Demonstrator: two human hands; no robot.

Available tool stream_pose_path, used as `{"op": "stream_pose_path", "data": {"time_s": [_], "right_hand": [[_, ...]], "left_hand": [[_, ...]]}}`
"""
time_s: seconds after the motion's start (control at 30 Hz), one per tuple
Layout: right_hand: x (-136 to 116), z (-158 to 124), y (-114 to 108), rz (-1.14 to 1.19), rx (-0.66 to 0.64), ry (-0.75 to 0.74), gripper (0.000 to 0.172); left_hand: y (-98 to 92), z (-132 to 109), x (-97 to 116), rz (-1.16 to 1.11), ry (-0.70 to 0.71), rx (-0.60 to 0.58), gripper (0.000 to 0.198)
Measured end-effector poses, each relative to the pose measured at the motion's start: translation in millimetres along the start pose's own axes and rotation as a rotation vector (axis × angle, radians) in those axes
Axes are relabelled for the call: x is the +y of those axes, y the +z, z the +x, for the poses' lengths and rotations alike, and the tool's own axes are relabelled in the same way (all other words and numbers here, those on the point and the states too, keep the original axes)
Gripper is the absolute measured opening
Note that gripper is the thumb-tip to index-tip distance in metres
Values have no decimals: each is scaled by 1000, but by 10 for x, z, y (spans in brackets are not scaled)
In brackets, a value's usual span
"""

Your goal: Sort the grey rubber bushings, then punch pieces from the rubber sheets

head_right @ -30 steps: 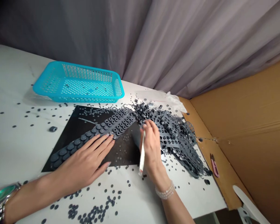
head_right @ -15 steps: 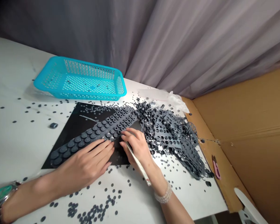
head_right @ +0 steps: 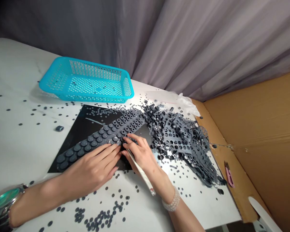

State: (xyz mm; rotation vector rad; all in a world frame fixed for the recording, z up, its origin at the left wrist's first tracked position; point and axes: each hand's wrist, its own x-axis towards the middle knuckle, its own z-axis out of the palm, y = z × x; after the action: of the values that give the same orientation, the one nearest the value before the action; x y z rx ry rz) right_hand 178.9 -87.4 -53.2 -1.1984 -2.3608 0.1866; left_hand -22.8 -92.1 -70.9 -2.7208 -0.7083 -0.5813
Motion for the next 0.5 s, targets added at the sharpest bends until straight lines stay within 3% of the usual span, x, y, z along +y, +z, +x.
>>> {"op": "stream_pose_path", "data": {"time_s": [0.27,0.5], "right_hand": [[17,-1,46,-69,-29,-61,17],[-41,31,63,-177,-6,-5,17]], "left_hand": [[-12,8,-6,-8,-4,-20,39],[-39,6,-2,-71,-48,-66,40]]}}
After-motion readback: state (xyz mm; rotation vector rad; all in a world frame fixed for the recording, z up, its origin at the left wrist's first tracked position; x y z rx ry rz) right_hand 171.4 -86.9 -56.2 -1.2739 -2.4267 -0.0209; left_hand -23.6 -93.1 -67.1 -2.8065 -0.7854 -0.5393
